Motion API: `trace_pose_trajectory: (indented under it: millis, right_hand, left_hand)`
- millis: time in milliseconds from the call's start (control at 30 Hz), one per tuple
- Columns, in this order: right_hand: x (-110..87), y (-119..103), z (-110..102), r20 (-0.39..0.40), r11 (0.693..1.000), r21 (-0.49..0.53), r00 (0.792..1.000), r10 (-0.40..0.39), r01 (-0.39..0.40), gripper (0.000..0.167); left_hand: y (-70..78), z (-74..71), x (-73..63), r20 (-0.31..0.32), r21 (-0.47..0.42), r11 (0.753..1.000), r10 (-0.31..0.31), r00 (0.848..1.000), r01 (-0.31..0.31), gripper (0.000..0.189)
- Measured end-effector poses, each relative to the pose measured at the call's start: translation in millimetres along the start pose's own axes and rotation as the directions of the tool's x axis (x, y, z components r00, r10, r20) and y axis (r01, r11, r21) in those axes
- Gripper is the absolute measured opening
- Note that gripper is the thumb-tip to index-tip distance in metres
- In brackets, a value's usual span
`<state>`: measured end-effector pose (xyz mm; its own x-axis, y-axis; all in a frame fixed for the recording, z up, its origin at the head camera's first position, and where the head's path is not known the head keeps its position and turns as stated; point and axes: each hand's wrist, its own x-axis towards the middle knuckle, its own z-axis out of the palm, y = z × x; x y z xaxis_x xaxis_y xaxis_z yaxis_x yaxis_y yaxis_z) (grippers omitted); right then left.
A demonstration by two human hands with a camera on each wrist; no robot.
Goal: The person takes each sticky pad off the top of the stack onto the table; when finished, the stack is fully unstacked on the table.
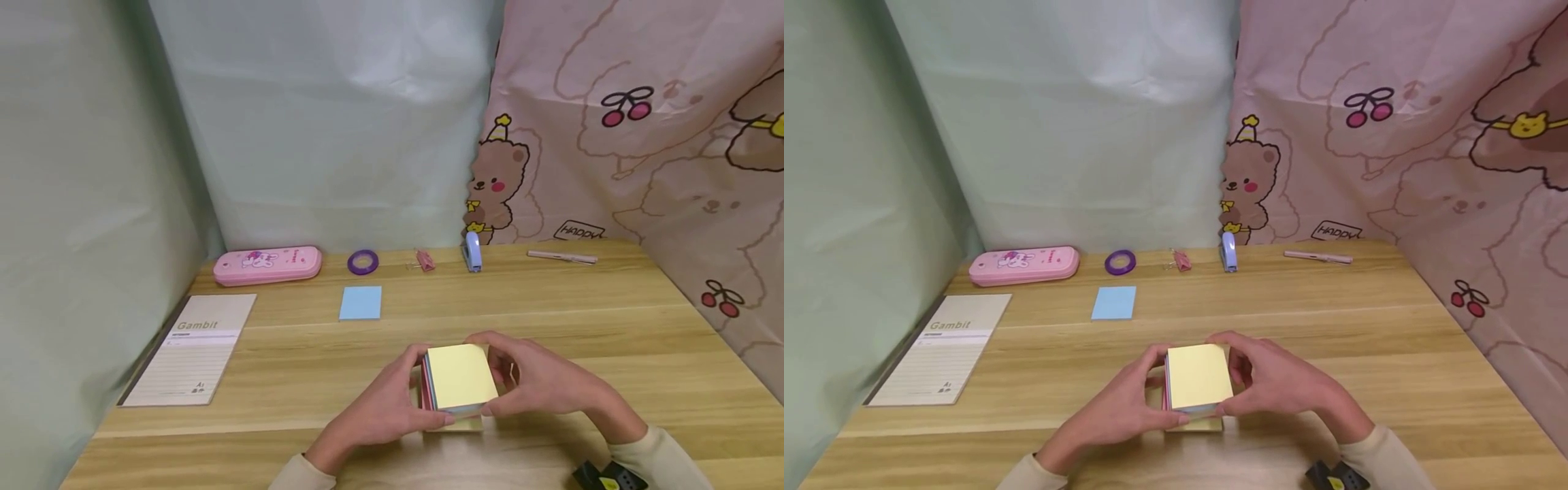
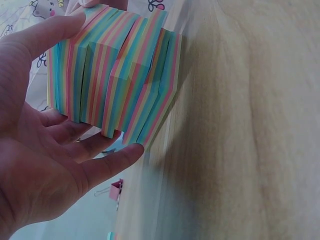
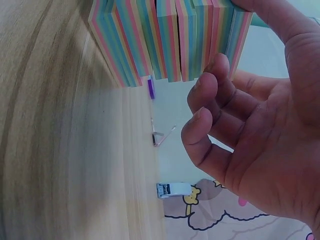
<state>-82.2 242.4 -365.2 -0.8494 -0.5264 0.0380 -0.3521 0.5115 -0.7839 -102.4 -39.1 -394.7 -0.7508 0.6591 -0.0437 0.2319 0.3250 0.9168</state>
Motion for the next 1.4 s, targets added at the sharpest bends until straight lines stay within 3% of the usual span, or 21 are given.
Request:
trace_pose_trajectory:
  millis: [233,600,967,1400]
  right_hand:
    - [0.0,-2,-5,-0.013,1.000,0.007,1.000,-0.028,0.028,0.070]
    - [5.0,-7,-19,-0.058,0.998,0.052,0.997,-0.041,0.044,0.080]
    - [33.8,2,-42,-0.084,0.998,0.057,0.996,-0.022,0.027,0.083]
    - [74.2,25,-41,-0.045,0.995,0.072,0.996,0.079,-0.075,0.089]
  left_hand:
    - [0.7,-0.1,0.1,-0.003,-0.010,1.000,0.003,1.000,-0.003,0.084]
    - [-1.1,1.5,-1.7,-0.007,-0.007,1.000,-0.003,1.000,0.003,0.089]
    - [-1.6,0.7,-1.6,0.001,-0.049,0.999,-0.008,1.000,0.008,0.086]
    - [-2.1,1.1,-2.7,-0.008,-0.022,1.000,0.007,1.000,-0.007,0.080]
